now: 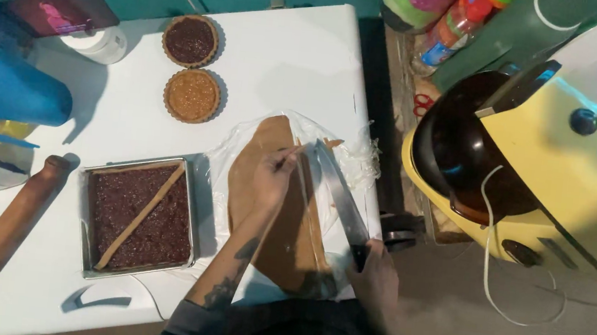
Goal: The recorder cuts thin strips of dough and places them onto the surface of a prepared chocolate tart to create a decorative lattice pattern.
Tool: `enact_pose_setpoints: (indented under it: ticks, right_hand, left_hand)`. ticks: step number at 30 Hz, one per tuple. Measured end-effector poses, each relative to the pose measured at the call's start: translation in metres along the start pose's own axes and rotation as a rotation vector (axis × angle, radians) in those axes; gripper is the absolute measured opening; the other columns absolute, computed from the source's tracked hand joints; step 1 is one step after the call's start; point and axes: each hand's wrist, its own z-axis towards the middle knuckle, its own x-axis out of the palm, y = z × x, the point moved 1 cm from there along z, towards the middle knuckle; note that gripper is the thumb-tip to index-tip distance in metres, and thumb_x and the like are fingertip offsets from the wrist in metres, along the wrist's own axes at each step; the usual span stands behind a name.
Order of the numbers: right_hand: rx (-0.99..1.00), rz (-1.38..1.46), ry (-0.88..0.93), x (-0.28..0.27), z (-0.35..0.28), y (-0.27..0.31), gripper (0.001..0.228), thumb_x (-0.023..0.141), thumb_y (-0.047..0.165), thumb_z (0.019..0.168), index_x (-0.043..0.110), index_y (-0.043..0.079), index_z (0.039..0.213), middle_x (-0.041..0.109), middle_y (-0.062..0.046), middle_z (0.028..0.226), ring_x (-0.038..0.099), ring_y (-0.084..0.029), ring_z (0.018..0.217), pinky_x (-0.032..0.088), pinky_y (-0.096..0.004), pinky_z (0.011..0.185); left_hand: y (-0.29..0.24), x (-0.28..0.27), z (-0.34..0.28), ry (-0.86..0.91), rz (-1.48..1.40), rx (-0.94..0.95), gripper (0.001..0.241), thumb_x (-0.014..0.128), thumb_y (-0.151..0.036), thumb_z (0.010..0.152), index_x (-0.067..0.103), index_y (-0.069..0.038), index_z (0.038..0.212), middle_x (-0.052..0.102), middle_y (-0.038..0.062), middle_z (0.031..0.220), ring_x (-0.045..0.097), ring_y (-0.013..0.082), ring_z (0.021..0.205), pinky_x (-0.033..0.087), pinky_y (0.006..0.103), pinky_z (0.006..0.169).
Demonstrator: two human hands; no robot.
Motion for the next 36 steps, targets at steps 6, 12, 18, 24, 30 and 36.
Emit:
enact_pose_setpoints:
  ticks: [6,12,18,24,30,36]
  right_hand:
    - [0.048,0.086,-0.001,-0.012,0.005,-0.01,0.066,0.083,0.022,0.068,0.048,0.009,0.123,0.066,-0.024,0.114,0.065,-0.047,0.102,0.055,-0.055,0.079]
    - [-0.013,0.308,0.057,-0.045,0.005,-0.007,0.048,0.062,0.017,0.086,0.053,0.008,0.132,0.073,-0.015,0.084,0.074,-0.032,0.071,0.057,-0.044,0.066]
    - [0.205,0.379,0.204,-0.073,0.006,0.006,0.041,0.059,0.029,0.098,0.064,0.013,0.136,0.064,-0.01,0.062,0.061,-0.014,0.054,0.05,-0.031,0.052]
    - [0.36,0.766,0.212,-0.062,-0.004,-0.022,0.036,0.055,0.03,0.1,0.068,0.007,0.124,0.055,0.002,0.066,0.053,-0.009,0.052,0.045,-0.029,0.045]
    - [0.119,0.871,0.125,-0.074,-0.012,-0.026,0.041,0.046,0.034,0.106,0.07,0.001,0.114,0.056,-0.001,0.059,0.051,-0.009,0.048,0.042,-0.026,0.043]
    - [0.281,0.956,0.256,-0.069,-0.023,-0.055,0.04,0.044,0.028,0.105,0.065,-0.005,0.112,0.055,-0.005,0.062,0.053,-0.014,0.046,0.044,-0.031,0.041]
  left_hand:
    - [0.024,-0.009,-0.005,-0.019,-0.148,-0.212,0.025,0.074,-0.023,0.095,0.075,-0.003,0.11,0.076,0.008,0.09,0.069,0.0132,0.08,0.055,0.0274,0.076]
    - [-0.001,-0.012,-0.015,0.053,-0.049,-0.284,0.027,0.077,-0.023,0.091,0.078,-0.008,0.114,0.078,0.008,0.085,0.07,0.0137,0.074,0.055,0.0292,0.072]
    - [-0.02,0.012,-0.014,0.095,0.081,-0.287,0.032,0.077,-0.025,0.086,0.079,-0.016,0.116,0.08,0.007,0.089,0.077,0.018,0.078,0.057,0.032,0.074]
    - [-0.012,0.036,-0.004,0.061,0.006,-0.232,0.031,0.076,-0.03,0.087,0.076,-0.013,0.113,0.08,0.006,0.091,0.079,0.0174,0.081,0.059,0.0331,0.076]
    - [-0.023,0.05,0.0,0.151,0.136,-0.158,0.031,0.076,-0.029,0.088,0.076,-0.013,0.114,0.079,0.009,0.095,0.077,0.0225,0.087,0.058,0.035,0.078]
    - [-0.036,0.061,-0.008,0.185,0.093,-0.166,0.035,0.076,-0.029,0.085,0.075,-0.015,0.118,0.079,0.008,0.094,0.078,0.0232,0.085,0.059,0.0359,0.078]
